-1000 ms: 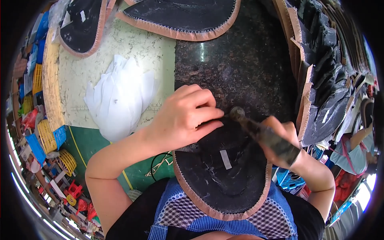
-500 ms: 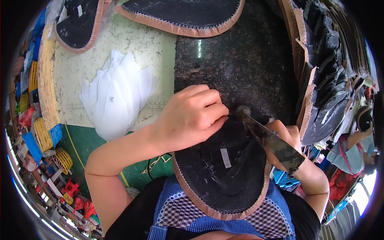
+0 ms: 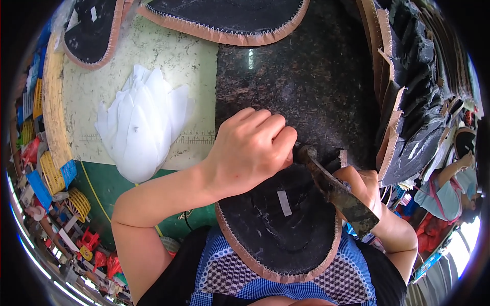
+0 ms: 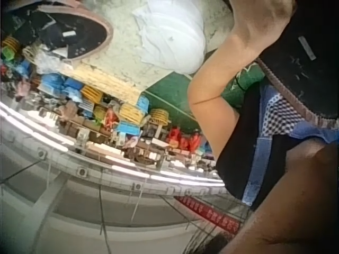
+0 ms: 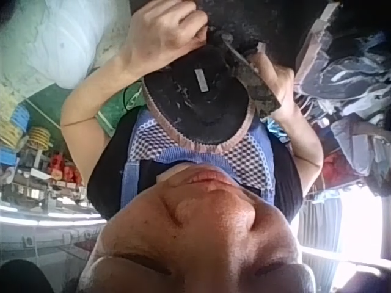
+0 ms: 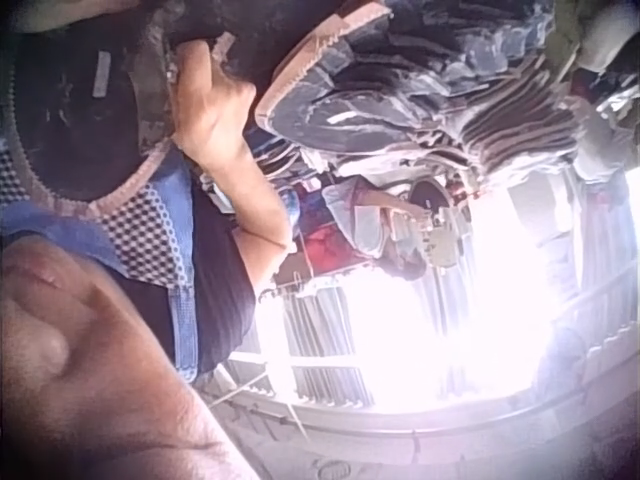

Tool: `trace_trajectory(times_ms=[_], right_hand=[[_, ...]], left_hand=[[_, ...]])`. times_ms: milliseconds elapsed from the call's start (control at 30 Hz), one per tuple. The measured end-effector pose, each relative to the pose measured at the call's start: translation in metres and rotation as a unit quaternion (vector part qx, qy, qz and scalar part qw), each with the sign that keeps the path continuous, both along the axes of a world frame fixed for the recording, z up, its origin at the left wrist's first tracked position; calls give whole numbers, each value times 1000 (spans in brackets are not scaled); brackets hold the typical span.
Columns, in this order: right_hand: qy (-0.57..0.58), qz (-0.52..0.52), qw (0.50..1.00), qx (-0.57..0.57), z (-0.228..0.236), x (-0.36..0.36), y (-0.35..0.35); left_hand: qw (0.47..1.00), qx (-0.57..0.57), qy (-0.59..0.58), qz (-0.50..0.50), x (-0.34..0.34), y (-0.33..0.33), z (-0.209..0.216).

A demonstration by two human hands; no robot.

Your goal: Hammering and assembling shoe upper components onto a base at a factory workbench.

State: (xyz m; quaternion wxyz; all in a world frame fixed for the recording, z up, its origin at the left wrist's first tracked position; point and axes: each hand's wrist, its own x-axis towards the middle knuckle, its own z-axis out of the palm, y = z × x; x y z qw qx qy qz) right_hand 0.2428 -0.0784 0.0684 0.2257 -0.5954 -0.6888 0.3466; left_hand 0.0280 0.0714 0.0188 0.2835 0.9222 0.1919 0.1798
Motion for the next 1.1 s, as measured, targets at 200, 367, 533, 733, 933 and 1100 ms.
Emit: trace_trajectory(times_ms=[200,367,533,733,933,1100], right_hand=[[-21,9,1000,12,-3,7,-2],[15,-67,997,-44,15,7,14],[27,36,999,-26,-6,15,21],[13,64,998,-8,-2,10,27],[-16,105,994,14,7,3,36],[5,28,996,-79,9,4,44]], left_hand=[[986,-115,-107,-59,-14,12,-5],[998,5,-47,-53,-18,-7,6],[996,66,-16,-56,-14,-22,13],[984,-131,-94,-78,-21,21,-2],[996,-50,-37,-59,-26,2,5],[982,-142,-92,-82,-30,18,-3]])
